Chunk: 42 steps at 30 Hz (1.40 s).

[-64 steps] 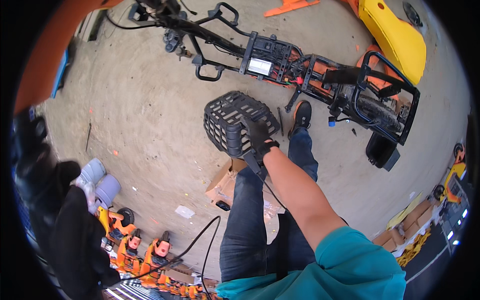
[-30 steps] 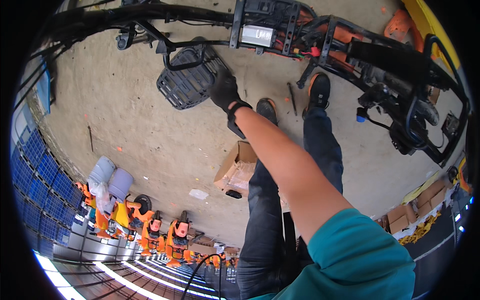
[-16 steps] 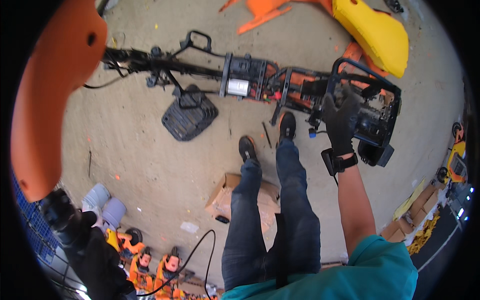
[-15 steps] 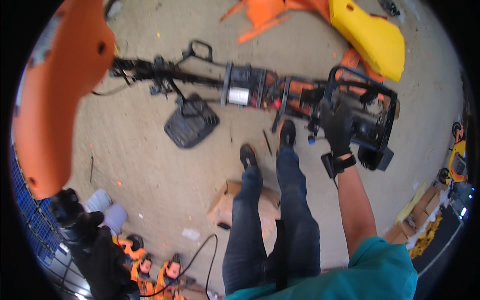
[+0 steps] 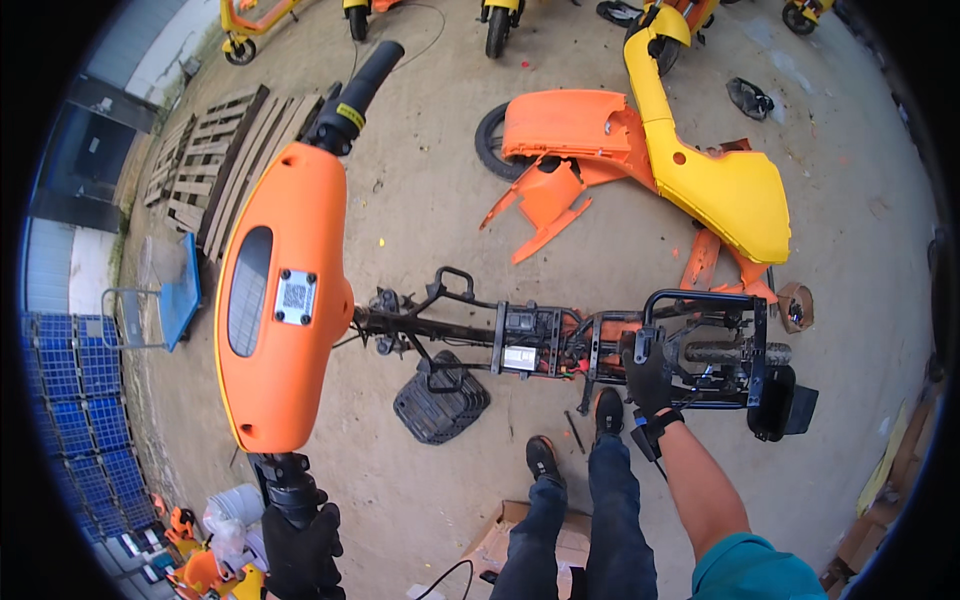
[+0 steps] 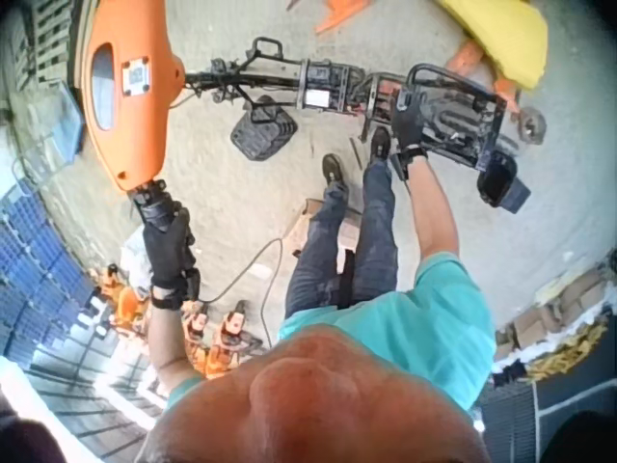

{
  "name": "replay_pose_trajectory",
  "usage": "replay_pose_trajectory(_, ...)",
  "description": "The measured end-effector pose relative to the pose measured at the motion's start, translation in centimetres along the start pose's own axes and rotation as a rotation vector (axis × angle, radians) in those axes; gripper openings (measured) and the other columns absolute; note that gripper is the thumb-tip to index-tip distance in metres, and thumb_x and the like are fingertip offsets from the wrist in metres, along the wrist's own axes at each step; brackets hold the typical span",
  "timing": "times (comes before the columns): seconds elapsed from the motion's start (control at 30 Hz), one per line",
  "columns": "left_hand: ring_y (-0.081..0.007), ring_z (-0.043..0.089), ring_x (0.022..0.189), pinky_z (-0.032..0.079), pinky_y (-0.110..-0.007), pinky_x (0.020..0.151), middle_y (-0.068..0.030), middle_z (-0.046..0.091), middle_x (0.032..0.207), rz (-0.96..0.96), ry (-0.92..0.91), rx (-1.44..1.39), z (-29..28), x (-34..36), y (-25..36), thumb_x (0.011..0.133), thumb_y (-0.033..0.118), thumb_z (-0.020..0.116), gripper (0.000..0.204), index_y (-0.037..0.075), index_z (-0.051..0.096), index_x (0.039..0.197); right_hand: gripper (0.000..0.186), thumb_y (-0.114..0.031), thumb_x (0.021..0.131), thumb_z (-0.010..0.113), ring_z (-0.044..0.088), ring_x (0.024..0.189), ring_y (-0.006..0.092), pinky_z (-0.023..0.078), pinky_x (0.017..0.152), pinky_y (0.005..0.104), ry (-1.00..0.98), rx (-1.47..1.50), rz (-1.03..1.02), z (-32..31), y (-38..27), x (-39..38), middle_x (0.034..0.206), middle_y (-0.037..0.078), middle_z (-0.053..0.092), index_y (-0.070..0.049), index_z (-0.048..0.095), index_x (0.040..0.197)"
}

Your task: The person works on the rear wheel of a scooter frame by hand, then lifts and aligns a black plastic component onto the rear of the vehicle.

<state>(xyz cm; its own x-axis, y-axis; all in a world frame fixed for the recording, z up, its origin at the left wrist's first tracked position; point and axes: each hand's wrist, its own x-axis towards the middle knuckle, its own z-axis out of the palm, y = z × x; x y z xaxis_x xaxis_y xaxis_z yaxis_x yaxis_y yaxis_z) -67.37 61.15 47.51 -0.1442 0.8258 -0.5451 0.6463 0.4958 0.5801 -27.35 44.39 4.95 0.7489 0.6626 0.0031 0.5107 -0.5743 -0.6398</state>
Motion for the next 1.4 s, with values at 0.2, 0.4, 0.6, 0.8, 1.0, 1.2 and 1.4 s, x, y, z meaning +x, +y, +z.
replay_pose_trajectory(0.2, -0.0129, 0.052, 0.042, 0.042, -0.026, 0.038, -0.0033, 0.056, 0.063, 0.032, -0.016, 0.022, 0.2, 0.0, 0.2, 0.079, 0.007, 0.067, 0.019, -0.002, 0.06, 0.094, 0.063, -0.034, 0.08, 0.069, 0.06, 0.103, 0.0425, 0.049, 0.087, 0.0497, -0.367, -0.06, 0.28, -3.7, -0.8, -0.3, 0.115, 0.028, 0.059, -0.001, 0.048, 0.13)
replay_pose_trajectory(0.4, -0.0085, 0.05, 0.045, 0.035, -0.023, 0.038, 0.0014, 0.053, 0.059, -0.052, -0.033, 0.091, -0.3, -0.4, 0.6, 0.085, 0.017, 0.069, 0.02, 0.006, 0.062, 0.101, 0.038, -0.038, 0.081, 0.064, 0.066, 0.084, 0.0398, 0.053, 0.075, 0.049, -0.312, -0.312, 0.345, -4.1, -3.2, -0.5, 0.086, 0.022, 0.068, -0.004, 0.063, 0.098)
replay_pose_trajectory(0.6, -0.0086, 0.049, 0.045, 0.036, -0.022, 0.041, 0.0017, 0.053, 0.06, 0.0, -0.012, -0.064, -0.3, -0.3, -0.2, 0.085, 0.013, 0.07, 0.016, 0.007, 0.061, 0.096, 0.037, -0.038, 0.082, 0.063, 0.067, 0.078, 0.0383, 0.053, 0.071, 0.0494, -0.262, -0.367, 0.35, -4.3, -4.4, -0.4, 0.079, 0.019, 0.068, -0.005, 0.066, 0.095)
replay_pose_trajectory(0.8, -0.0109, 0.051, 0.045, 0.04, -0.025, 0.04, -0.0008, 0.056, 0.064, 0.007, 0.056, 0.057, 0.3, 0.2, 0.0, 0.081, 0.008, 0.067, 0.017, 0.001, 0.061, 0.096, 0.038, -0.044, 0.084, 0.057, 0.065, 0.078, 0.0422, 0.051, 0.069, 0.0536, -0.243, -0.395, 0.312, -4.3, -4.7, -0.5, 0.079, 0.02, 0.068, -0.01, 0.066, 0.099)
replay_pose_trajectory(1.0, -0.007, 0.049, 0.047, 0.035, -0.023, 0.042, 0.001, 0.055, 0.061, -0.045, 0.028, 0.043, -0.1, -0.6, -0.9, 0.084, 0.006, 0.067, 0.025, -0.001, 0.061, 0.107, 0.028, -0.032, 0.086, 0.058, 0.066, 0.081, 0.0389, 0.052, 0.067, 0.0486, -0.189, -0.411, 0.069, -4.1, -3.5, -1.0, 0.086, 0.018, 0.068, -0.006, 0.061, 0.095)
replay_pose_trajectory(1.2, -0.0073, 0.05, 0.048, 0.04, -0.023, 0.044, -0.001, 0.057, 0.067, -0.041, 0.033, 0.057, -0.1, -1.1, -0.9, 0.085, 0.008, 0.068, 0.026, 0.0, 0.06, 0.109, 0.045, -0.047, 0.087, 0.054, 0.066, 0.088, 0.039, 0.05, 0.074, 0.0476, -0.361, -0.212, 0.419, -4.1, -4.7, -0.2, 0.084, 0.018, 0.069, -0.004, 0.065, 0.092)
replay_pose_trajectory(1.4, -0.007, 0.05, 0.05, 0.04, -0.022, 0.045, -0.0005, 0.057, 0.068, 0.006, 0.031, 0.009, 0.1, -1.5, -1.2, 0.085, 0.01, 0.068, 0.029, 0.0, 0.06, 0.111, 0.049, -0.048, 0.089, 0.047, 0.061, 0.102, 0.0418, 0.048, 0.086, 0.0501, -0.423, -0.379, 0.401, -5.1, -6.4, -0.1, 0.107, 0.022, 0.066, -0.008, 0.062, 0.115)
